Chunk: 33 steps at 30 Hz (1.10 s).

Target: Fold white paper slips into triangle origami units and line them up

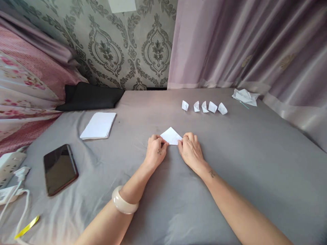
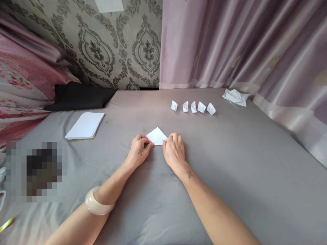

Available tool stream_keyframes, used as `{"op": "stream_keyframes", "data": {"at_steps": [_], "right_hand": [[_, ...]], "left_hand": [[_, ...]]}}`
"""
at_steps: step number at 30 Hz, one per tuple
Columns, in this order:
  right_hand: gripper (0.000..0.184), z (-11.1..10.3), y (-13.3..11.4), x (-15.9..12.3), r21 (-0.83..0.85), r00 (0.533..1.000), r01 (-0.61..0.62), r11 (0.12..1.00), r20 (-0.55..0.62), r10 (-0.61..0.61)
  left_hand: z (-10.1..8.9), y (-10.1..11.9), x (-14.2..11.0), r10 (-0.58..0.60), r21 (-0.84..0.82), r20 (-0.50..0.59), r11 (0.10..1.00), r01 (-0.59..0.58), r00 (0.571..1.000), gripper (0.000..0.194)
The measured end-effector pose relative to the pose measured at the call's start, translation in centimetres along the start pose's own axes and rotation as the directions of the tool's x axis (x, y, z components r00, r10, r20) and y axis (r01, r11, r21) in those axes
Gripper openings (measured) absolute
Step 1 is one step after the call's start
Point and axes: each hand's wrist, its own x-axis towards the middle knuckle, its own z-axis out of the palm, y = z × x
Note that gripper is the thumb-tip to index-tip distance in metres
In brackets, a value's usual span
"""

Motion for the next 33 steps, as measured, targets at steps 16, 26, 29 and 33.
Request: {"op": "stream_keyframes", "data": {"at_steps": [16,26,29,33], "right_hand": [[0.017,0.5,0.4,0.2,0.035,1.000,0.004,0.999,-0.022,-0.004],[0.019,0.2,1.2,-0.1,0.116,1.000,-0.015,0.993,-0.008,0.016],[0.018,0.2,2.2,-0.2,0.116,0.999,-0.016,0.993,-0.037,0.021],[0.013,-0.3,2.5,-0.7,0.142,0.993,0.031,0.989,-0.119,-0.014]], "left_hand": [[0.3,0.7,0.0,-0.017,0.148,-0.023,0.989,0.020,1.000,0.005],[0.3,0.4,0.1,0.300,0.177,0.162,0.928,-0.327,0.940,0.041],[0.4,0.0,0.1,0.263,0.156,0.162,0.945,-0.287,0.951,0.042],[0.5,-0.1,0.2,0.240,0.138,0.166,0.955,-0.263,0.957,0.044]]}}
